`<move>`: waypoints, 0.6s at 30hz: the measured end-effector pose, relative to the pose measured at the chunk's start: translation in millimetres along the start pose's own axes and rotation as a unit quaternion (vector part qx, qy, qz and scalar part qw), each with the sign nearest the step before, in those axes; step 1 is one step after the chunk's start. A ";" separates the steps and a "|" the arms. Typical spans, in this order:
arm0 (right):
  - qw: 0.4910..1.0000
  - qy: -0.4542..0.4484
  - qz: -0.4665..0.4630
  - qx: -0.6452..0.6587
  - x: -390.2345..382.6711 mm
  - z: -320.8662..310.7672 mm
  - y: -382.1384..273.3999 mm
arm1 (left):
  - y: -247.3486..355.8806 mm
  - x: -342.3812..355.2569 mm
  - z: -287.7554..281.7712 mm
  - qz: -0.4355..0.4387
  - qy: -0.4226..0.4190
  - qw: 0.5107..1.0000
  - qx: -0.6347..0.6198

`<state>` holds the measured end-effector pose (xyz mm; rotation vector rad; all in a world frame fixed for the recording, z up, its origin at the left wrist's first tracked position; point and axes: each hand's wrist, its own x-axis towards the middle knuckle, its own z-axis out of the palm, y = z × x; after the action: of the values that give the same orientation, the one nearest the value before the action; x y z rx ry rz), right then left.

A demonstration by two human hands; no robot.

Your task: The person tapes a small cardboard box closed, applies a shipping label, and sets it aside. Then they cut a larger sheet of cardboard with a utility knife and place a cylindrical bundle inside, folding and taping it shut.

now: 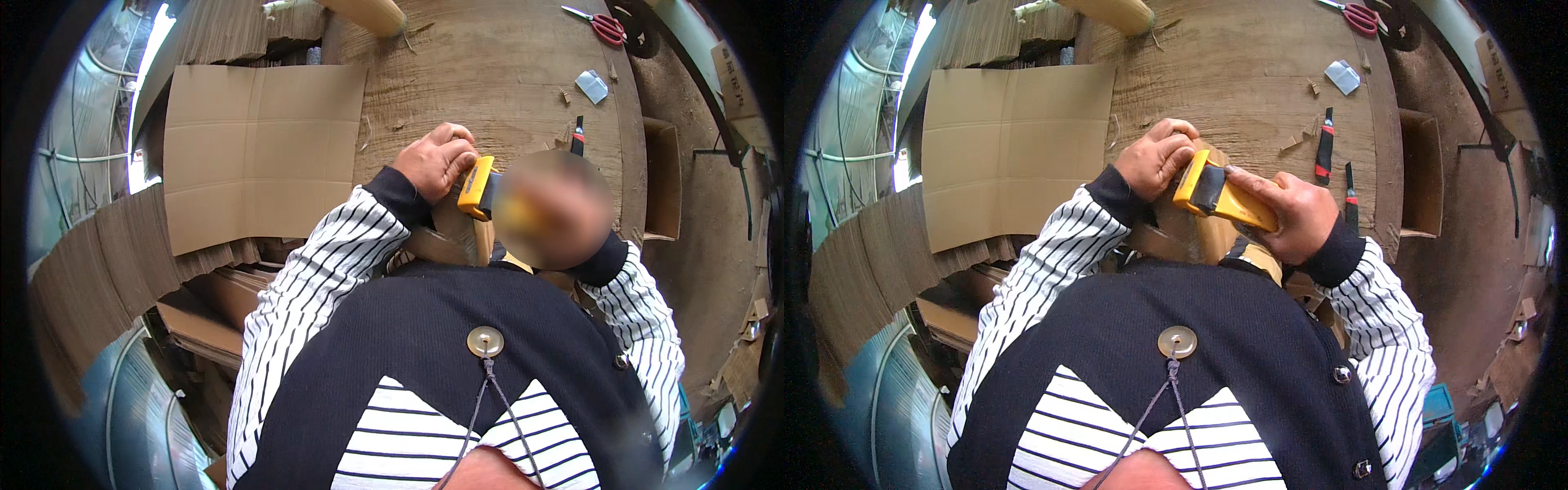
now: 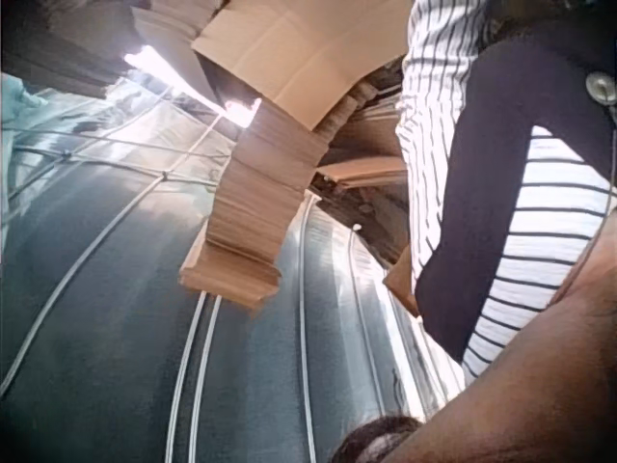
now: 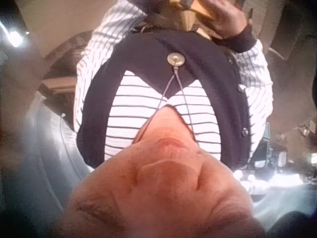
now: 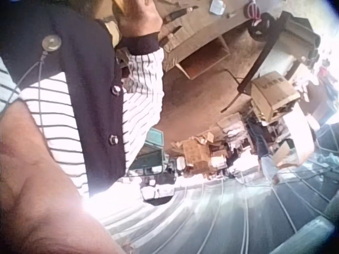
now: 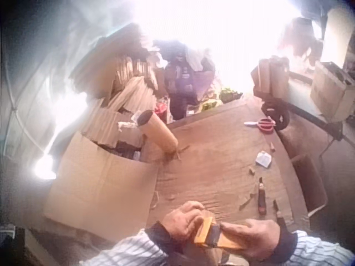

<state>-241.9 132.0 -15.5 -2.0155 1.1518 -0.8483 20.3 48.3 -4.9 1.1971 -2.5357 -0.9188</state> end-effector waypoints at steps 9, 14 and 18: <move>0.995 -0.064 -0.026 0.069 3.6 -0.2 50.4 | 11.1 12.1 0.4 -0.102 -0.004 0.994 -0.048; 0.983 -0.105 -0.036 0.149 1.1 16.2 73.4 | 13.6 13.8 -3.7 -0.189 -0.031 0.977 -0.097; 0.978 -0.156 -0.021 0.134 -13.0 22.8 89.7 | 17.2 18.4 -4.3 -0.236 -0.044 0.969 -0.067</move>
<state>-270.8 113.1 -102.3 -1.8711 0.7790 -0.6391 -0.9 40.9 7.3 1.7891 -2.2386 -1.2433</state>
